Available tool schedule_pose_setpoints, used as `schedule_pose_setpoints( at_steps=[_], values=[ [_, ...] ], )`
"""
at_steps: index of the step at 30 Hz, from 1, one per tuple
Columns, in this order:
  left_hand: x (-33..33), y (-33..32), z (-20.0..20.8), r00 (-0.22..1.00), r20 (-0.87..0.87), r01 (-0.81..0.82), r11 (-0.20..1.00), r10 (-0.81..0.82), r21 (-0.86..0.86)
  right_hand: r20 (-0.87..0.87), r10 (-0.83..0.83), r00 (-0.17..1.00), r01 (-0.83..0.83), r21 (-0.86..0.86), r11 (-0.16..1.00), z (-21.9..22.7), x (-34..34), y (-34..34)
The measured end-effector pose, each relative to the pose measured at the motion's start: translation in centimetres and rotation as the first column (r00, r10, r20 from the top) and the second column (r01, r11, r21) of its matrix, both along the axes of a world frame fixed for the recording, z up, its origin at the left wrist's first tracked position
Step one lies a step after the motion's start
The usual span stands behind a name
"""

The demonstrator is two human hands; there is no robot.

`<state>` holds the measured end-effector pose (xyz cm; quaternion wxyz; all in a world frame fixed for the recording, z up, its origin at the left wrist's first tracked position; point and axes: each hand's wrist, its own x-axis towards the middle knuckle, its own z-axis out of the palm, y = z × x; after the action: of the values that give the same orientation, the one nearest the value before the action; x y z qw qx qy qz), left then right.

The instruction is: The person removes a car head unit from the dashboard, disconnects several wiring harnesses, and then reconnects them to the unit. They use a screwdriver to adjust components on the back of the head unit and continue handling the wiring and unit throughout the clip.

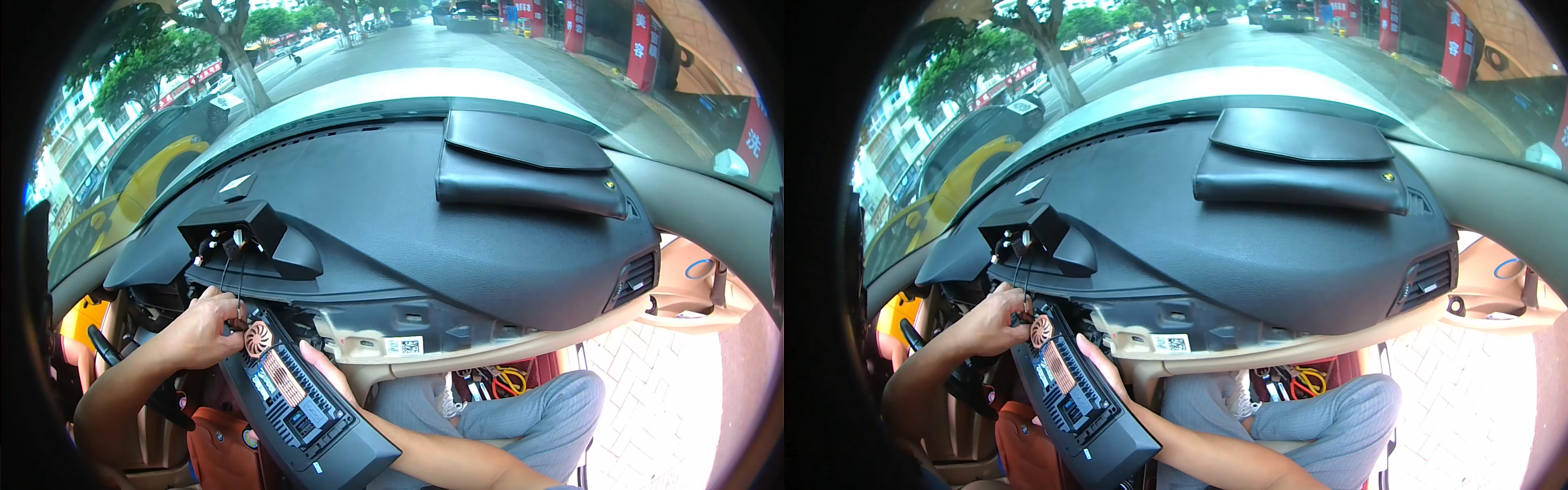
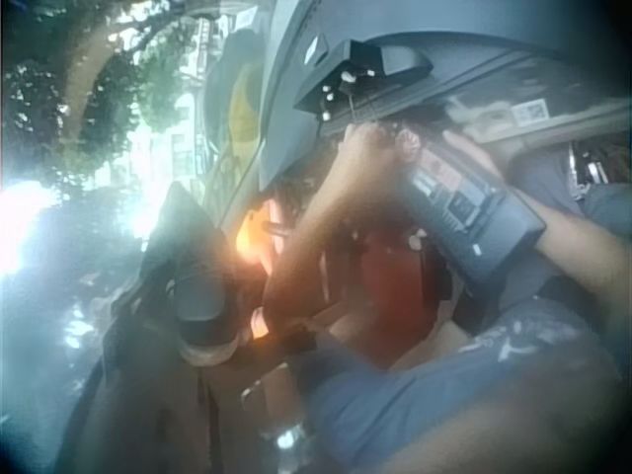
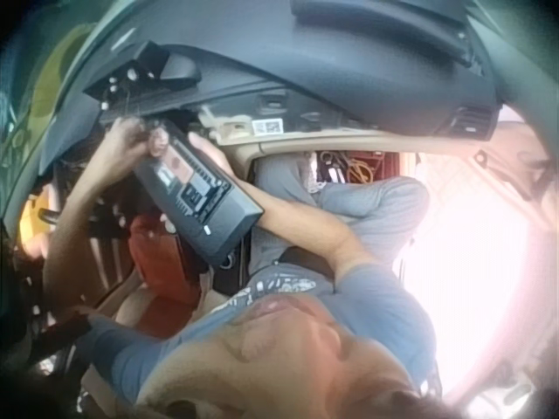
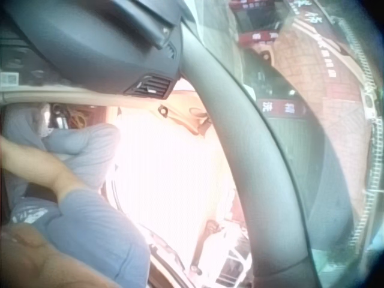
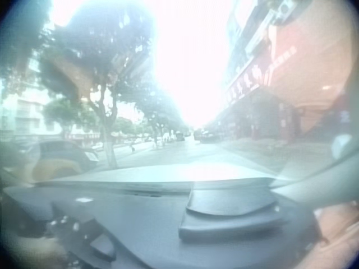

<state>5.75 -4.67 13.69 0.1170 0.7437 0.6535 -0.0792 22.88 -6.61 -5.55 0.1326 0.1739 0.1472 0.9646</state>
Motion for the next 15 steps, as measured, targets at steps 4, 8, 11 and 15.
schedule_pose_setpoints(
  at_steps=[4, 8, 11, 15],
  values=[
    [-0.1, 0.1, 0.9, 0.999, 0.053, 0.005, 1.0, -0.004, -0.029, 0.025, -0.006, 1.0, 0.005, 0.029, 1.0, 0.1, 0.3, -0.2],
    [-0.4, 0.0, 1.3, 0.946, -0.199, 0.27, 0.962, -0.257, 0.04, -0.022, 0.038, 0.999, -0.037, 0.021, 0.999, 0.3, 0.4, -0.1],
    [-1.0, 0.1, 0.7, 0.902, -0.298, 0.332, 0.943, -0.314, 0.011, -0.289, 0.028, 0.957, 0.002, 0.102, 0.995, 0.2, 0.3, 0.1],
    [-1.4, 0.5, -0.8, 0.991, 0.03, 0.129, 0.992, -0.129, -0.012, -0.173, 0.09, 0.981, -0.099, -0.044, 0.994, 0.5, 0.6, -0.3]
  ],
)
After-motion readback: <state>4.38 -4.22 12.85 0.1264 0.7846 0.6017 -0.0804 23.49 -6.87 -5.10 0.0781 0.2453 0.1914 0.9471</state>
